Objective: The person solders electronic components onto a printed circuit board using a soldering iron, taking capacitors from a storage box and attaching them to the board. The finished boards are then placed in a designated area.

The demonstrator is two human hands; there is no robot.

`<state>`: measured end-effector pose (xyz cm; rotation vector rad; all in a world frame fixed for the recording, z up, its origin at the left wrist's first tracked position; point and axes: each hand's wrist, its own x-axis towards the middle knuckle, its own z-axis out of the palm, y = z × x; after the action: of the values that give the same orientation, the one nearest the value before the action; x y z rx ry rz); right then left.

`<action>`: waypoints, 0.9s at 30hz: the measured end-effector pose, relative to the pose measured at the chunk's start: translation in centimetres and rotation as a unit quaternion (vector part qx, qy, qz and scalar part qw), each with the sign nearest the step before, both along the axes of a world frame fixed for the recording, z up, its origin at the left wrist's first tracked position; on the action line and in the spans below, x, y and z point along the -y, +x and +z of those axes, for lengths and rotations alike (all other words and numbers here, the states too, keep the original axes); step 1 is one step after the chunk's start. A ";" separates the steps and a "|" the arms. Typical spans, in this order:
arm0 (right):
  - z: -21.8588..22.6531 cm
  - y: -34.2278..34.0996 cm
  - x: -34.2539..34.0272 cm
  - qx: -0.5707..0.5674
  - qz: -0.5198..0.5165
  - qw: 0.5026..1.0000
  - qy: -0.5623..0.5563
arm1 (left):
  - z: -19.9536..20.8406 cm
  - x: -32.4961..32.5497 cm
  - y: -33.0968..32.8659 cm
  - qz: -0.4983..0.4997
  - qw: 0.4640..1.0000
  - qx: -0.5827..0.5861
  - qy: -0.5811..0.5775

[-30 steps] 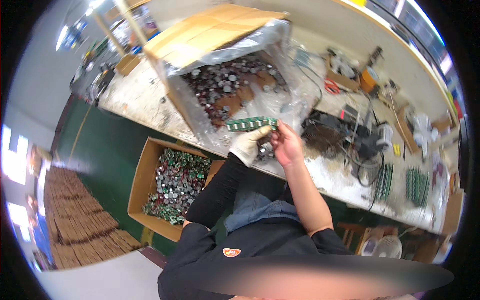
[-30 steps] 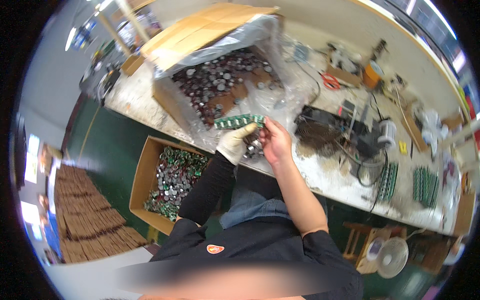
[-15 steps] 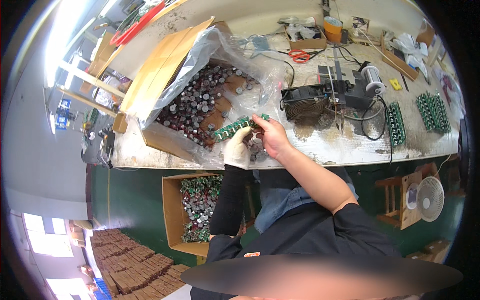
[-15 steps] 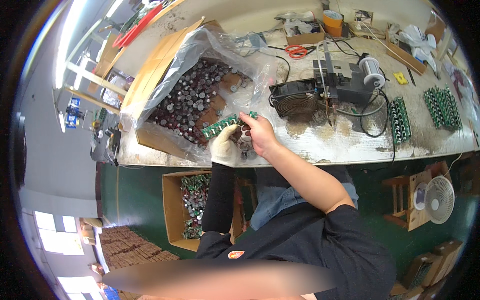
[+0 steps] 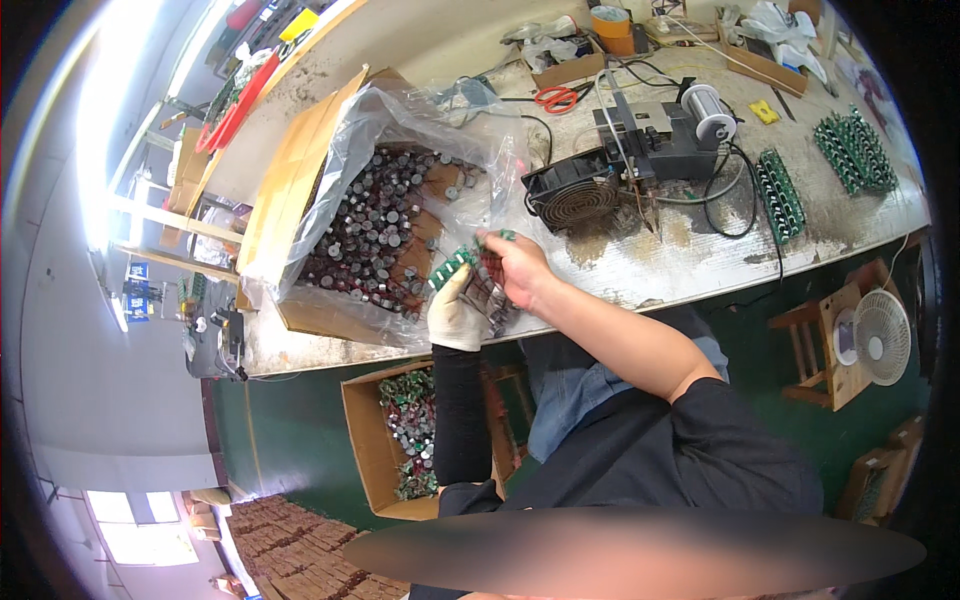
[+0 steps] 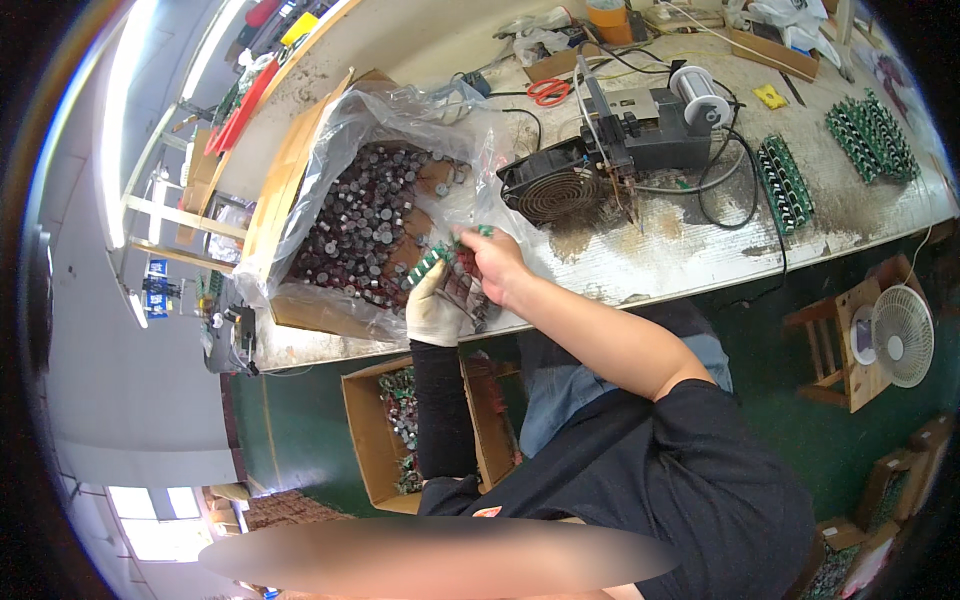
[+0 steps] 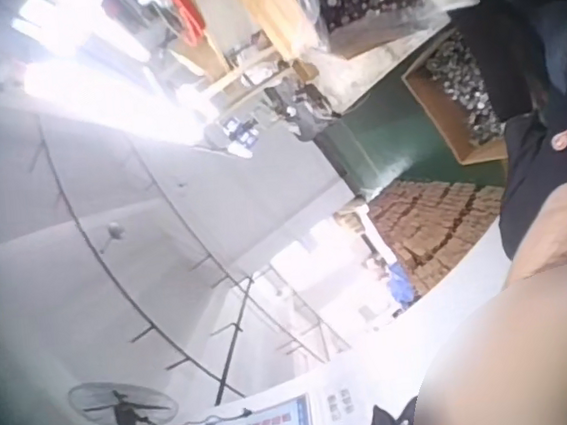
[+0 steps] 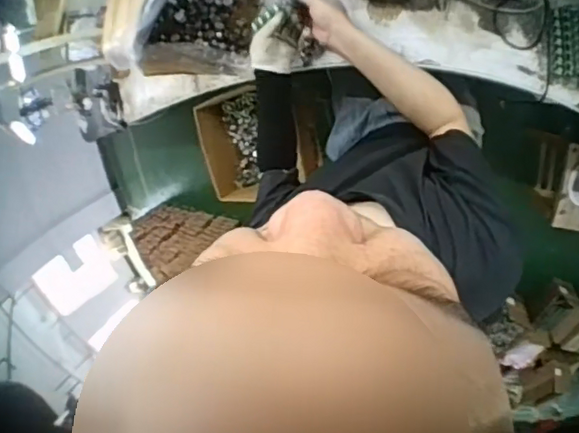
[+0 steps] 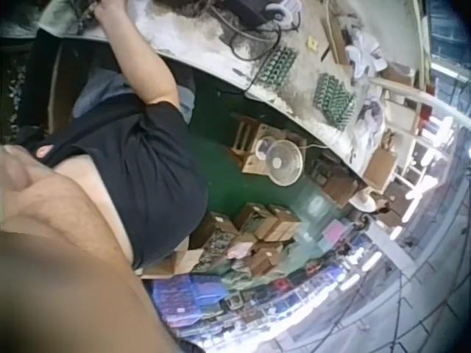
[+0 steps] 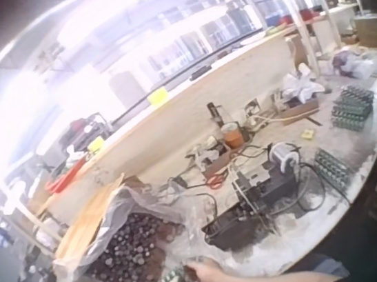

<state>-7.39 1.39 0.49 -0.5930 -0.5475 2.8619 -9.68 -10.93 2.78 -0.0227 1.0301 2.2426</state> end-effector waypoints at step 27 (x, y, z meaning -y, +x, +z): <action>0.7 -0.1 -0.1 -0.020 0.056 0.990 0.125 | 0.8 0.5 1.3 0.131 0.975 -0.113 -0.141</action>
<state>-7.51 1.52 1.18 -0.4756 -0.9421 2.8367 -8.34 -11.41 3.54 -0.0278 1.5425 2.3520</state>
